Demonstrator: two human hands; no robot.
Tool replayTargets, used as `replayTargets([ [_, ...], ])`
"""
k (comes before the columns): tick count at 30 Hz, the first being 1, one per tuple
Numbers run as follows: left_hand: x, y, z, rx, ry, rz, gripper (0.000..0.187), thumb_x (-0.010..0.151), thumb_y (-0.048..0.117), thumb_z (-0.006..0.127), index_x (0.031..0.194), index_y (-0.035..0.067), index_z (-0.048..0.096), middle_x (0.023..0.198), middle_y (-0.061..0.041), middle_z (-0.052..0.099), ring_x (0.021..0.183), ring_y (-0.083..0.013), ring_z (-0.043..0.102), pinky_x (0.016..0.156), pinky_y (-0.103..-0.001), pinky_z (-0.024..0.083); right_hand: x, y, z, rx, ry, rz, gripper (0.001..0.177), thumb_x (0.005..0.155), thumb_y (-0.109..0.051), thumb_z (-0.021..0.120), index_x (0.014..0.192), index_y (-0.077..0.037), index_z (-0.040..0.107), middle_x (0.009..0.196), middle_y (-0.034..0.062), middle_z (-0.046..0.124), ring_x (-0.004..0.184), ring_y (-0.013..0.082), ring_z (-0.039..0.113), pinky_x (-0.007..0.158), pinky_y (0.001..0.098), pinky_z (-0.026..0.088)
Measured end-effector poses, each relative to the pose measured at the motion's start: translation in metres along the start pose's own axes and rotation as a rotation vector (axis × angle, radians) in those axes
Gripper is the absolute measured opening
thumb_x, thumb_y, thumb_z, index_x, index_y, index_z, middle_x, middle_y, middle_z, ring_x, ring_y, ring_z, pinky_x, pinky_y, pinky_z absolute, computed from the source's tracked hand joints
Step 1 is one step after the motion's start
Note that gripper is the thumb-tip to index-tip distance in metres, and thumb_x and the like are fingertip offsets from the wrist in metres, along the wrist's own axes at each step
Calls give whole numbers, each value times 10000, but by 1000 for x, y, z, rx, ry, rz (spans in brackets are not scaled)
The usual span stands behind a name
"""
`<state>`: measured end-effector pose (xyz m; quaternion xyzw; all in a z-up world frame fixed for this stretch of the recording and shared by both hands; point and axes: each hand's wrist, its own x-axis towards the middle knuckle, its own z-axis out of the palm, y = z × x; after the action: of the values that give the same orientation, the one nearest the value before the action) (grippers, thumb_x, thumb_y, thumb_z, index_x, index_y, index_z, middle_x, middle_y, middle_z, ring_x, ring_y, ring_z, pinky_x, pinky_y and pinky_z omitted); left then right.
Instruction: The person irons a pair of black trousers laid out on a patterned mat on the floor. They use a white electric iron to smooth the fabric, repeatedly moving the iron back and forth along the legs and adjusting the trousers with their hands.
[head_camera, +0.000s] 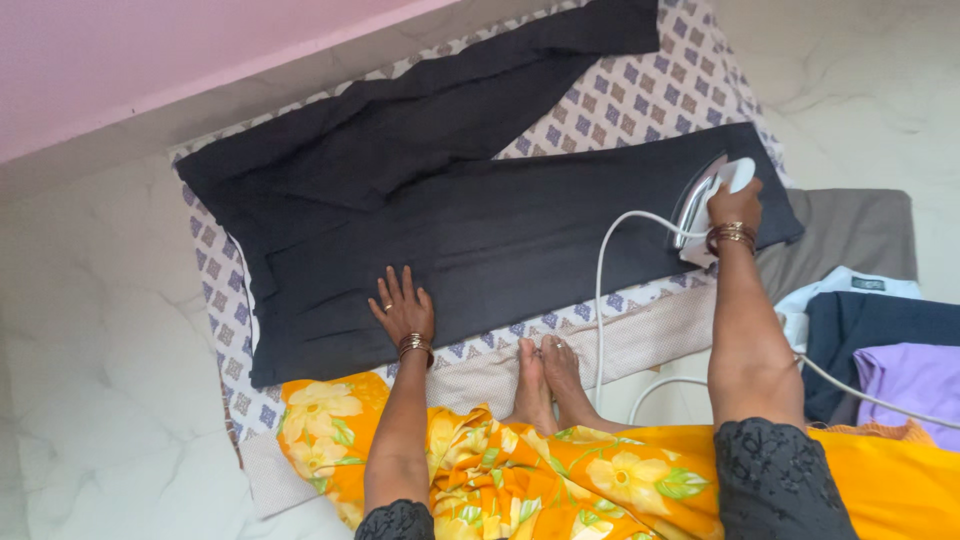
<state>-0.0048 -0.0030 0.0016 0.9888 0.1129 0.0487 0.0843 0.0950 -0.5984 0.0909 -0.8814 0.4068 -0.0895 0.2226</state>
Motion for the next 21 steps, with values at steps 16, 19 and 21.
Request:
replayTargets([
  [16, -22, -6, -5, 54, 31, 49, 565, 991, 364, 488, 1539, 231, 486, 1678, -64, 346, 1525, -317, 334, 1197, -628, 211, -18, -5, -4, 33, 54, 168, 453, 980, -342, 611, 1275, -22, 490, 1118, 314, 688, 1042, 492, 670, 887, 558, 525],
  [19, -23, -4, -5, 50, 27, 53, 570, 992, 353, 482, 1548, 228, 476, 1684, -73, 336, 1532, -322, 326, 1199, -629, 211, -4, -14, -5, 22, 50, 172, 460, 982, -351, 606, 1279, -23, 484, 1117, 311, 690, 1045, 487, 672, 882, 557, 528],
  [21, -21, -3, -7, 51, 22, 51, 571, 993, 346, 480, 1550, 224, 474, 1688, -75, 334, 1532, -324, 326, 1202, -628, 209, 10, -20, -1, 13, 46, 186, 472, 974, -355, 607, 1287, -26, 477, 1113, 310, 689, 1045, 483, 672, 878, 556, 529],
])
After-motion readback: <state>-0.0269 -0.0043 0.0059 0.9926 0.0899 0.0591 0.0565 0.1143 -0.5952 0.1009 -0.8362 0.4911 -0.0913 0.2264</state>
